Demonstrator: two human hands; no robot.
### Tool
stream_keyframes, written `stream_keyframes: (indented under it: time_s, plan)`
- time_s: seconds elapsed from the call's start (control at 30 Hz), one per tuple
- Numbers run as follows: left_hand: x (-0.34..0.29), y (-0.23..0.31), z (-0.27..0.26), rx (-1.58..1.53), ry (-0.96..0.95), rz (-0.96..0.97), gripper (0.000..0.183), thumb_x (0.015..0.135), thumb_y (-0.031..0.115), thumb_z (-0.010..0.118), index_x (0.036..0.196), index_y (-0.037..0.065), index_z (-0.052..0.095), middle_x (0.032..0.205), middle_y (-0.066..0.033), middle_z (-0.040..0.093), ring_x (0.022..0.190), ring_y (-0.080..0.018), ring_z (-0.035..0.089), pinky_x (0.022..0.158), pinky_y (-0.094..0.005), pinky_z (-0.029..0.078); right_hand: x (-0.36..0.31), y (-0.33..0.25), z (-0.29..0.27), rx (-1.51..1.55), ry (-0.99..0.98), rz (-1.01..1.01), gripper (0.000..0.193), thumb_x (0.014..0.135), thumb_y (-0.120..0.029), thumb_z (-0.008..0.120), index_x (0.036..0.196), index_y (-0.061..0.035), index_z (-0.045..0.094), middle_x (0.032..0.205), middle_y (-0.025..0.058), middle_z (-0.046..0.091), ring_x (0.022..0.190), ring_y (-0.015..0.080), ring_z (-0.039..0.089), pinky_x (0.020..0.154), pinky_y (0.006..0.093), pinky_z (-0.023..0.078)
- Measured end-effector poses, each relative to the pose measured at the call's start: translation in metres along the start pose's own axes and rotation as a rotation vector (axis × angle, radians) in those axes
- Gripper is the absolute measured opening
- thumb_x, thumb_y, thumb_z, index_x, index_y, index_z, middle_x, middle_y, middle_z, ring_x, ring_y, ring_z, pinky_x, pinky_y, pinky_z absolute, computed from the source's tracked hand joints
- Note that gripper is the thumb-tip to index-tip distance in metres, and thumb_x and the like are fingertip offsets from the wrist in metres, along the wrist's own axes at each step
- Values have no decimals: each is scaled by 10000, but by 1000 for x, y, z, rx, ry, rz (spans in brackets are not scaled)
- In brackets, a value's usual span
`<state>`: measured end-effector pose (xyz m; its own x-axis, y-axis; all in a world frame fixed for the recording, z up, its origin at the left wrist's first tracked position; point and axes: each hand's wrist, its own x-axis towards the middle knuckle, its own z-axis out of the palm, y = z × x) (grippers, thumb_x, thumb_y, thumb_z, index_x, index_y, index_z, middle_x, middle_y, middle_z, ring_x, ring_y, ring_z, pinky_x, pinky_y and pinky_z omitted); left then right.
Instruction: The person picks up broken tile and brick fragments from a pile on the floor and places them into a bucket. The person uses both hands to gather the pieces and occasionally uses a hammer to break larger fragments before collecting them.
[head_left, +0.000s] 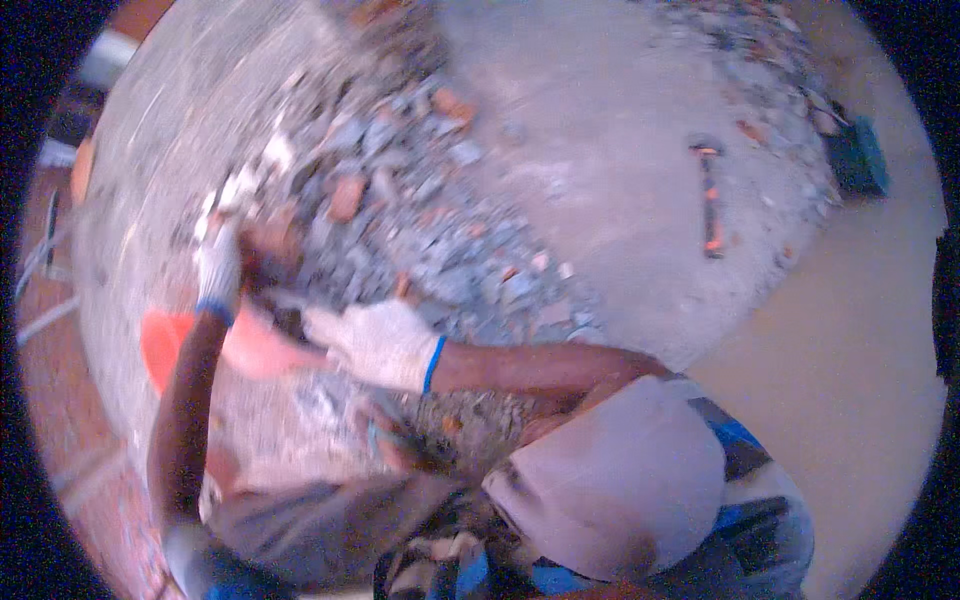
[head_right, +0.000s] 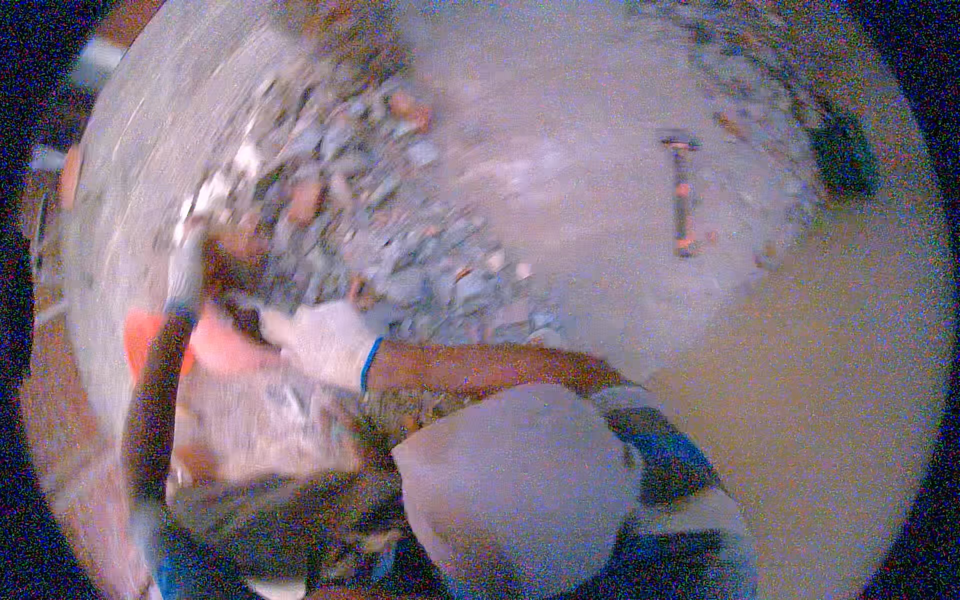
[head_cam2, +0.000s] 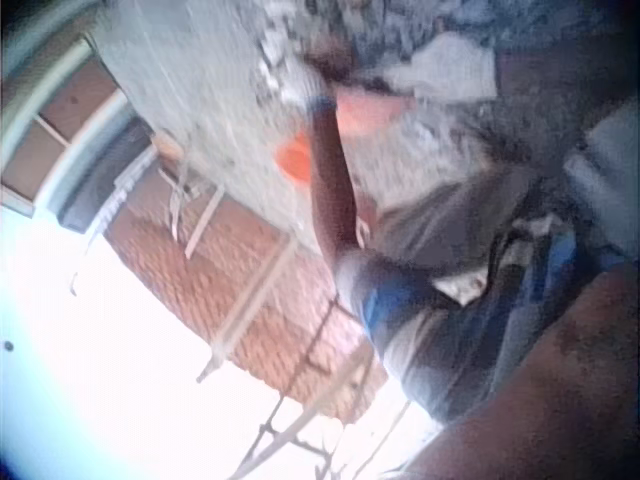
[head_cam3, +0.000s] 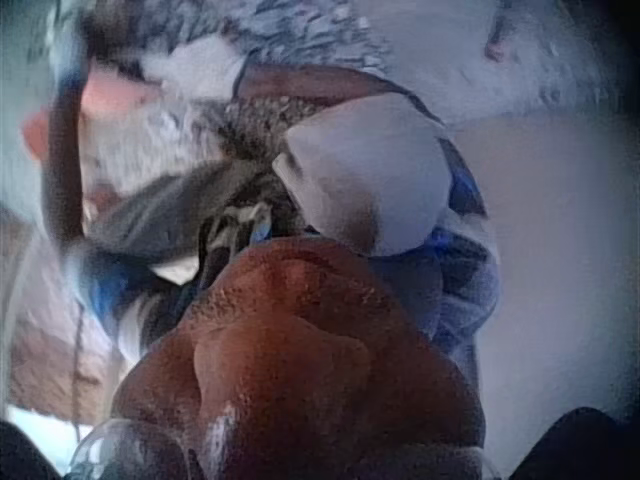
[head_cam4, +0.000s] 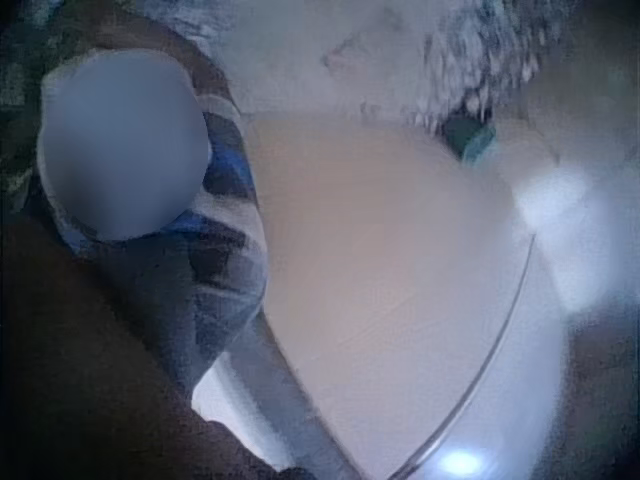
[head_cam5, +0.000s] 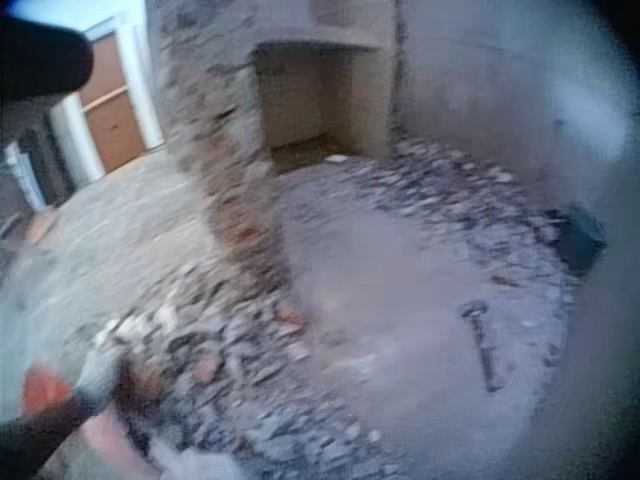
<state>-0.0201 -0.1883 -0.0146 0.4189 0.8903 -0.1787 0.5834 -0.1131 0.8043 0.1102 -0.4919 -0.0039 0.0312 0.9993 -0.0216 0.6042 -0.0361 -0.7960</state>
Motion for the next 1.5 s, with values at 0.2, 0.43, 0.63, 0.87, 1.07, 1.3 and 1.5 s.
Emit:
stream_keyframes:
  time_s: [0.2,0.43,0.63,0.87,1.07,1.3,1.5]
  plan:
    - [-4,-4,-9,-201,-44,-159,396,1031,282,566,1317,23,652,1135,-63,710,973,-169,672,844,-336,553,3,102,-60,78,346,267,478,1005,-332,609,1416,-92,575,1226,230,705,1071,406,707,884,482,578]
    - [10,-19,-1,257,208,354,236,912,167,606,1086,32,694,959,-109,717,878,-228,701,777,-397,544,23,269,-114,67,832,427,482,1032,-403,544,1317,-19,609,1197,284,688,1104,467,668,956,517,541]
    - [-9,5,-3,329,1,152,391,1030,280,486,1290,25,630,1237,-127,690,1114,-257,644,989,-383,491,2,230,-102,28,436,491,595,1001,-411,609,1462,-40,549,1322,277,666,1205,449,653,1012,493,528]
    - [0,8,11,288,104,92,294,974,222,514,1022,0,701,896,-138,680,806,-224,636,708,-392,505,-18,162,-74,159,290,441,610,989,-387,662,1484,-54,535,1357,276,646,1239,453,631,1049,484,508]
    - [-4,5,8,429,85,190,139,966,62,541,877,55,648,820,-125,647,779,-283,654,662,-406,517,-22,116,-57,138,287,408,630,988,-377,656,1501,-49,493,1318,285,662,1221,468,633,1039,504,513]
    - [-12,19,13,236,92,29,335,1033,276,475,980,14,678,875,-106,678,778,-213,640,691,-375,505,-15,72,-39,130,290,436,597,998,-316,612,1512,-58,453,1301,315,649,1075,512,669,939,581,539]
    - [-9,19,12,294,94,238,408,1027,354,478,973,0,673,849,-126,670,736,-209,626,692,-379,493,3,39,-29,34,187,177,555,991,-282,611,1495,-95,474,1181,228,720,989,436,716,858,552,572]
